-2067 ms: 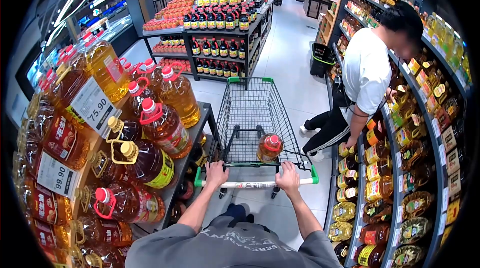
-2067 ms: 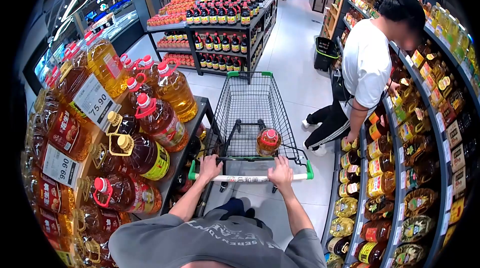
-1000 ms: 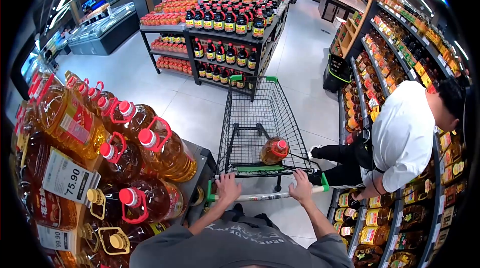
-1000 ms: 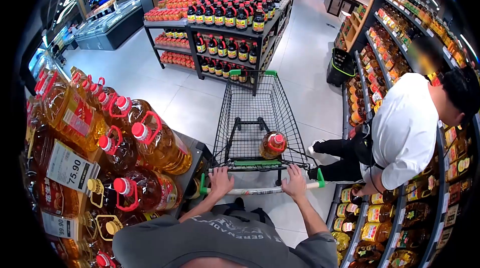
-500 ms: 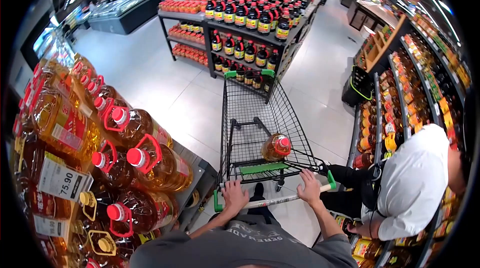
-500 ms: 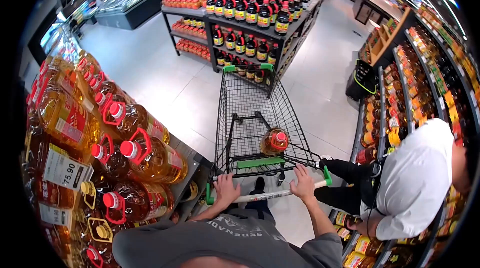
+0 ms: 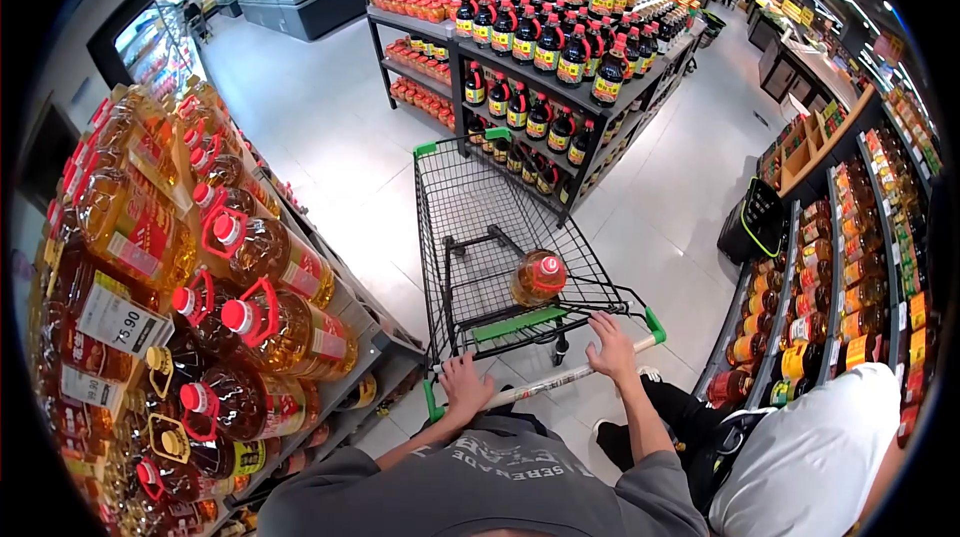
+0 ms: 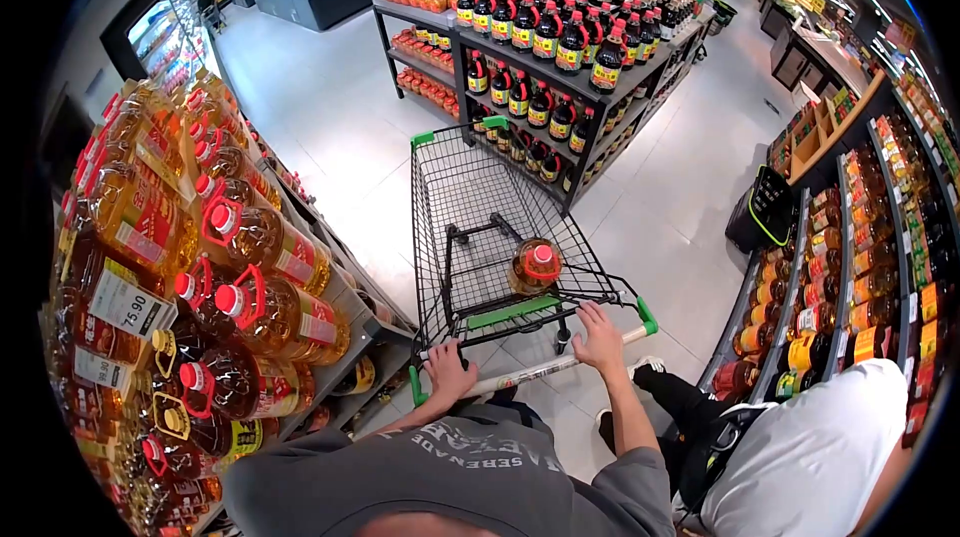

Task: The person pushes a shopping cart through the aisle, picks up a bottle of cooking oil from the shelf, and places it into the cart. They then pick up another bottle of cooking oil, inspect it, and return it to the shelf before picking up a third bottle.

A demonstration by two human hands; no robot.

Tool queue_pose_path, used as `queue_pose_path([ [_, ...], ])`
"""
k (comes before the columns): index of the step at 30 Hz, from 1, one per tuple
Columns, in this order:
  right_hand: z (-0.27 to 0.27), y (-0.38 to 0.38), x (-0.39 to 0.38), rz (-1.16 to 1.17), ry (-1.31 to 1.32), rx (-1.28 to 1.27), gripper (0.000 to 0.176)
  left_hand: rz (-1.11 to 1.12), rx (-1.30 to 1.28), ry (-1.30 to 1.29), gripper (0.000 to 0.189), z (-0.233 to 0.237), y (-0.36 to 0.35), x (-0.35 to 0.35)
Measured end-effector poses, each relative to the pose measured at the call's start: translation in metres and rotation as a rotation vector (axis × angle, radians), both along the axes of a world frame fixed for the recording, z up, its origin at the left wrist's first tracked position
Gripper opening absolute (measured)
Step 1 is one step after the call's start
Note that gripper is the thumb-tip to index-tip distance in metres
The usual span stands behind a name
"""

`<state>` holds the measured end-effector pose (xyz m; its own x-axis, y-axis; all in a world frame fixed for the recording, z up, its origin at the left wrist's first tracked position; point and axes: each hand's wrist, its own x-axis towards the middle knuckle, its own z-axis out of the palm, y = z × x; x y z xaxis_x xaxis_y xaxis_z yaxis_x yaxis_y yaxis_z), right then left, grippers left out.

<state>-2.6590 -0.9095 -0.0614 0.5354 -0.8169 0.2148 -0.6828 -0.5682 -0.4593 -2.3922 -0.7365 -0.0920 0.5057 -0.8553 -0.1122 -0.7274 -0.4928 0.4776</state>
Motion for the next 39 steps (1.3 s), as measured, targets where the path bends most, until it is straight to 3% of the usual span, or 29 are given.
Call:
queue_pose_path([
  [15,-0.003,-0.165,0.053,0.233,-0.034,-0.043,0.045,0.238,0.026,-0.061,0.063,-0.004,-0.101,-0.001],
  [31,-0.007,-0.299,0.157,0.427,-0.085,-0.015,0.044,0.416,0.162,0.031,0.074,0.009,-0.198,0.052],
  [39,-0.011,-0.354,0.216,0.502,-0.072,-0.061,0.041,0.493,0.106,0.018,0.069,0.001,-0.235,0.089],
])
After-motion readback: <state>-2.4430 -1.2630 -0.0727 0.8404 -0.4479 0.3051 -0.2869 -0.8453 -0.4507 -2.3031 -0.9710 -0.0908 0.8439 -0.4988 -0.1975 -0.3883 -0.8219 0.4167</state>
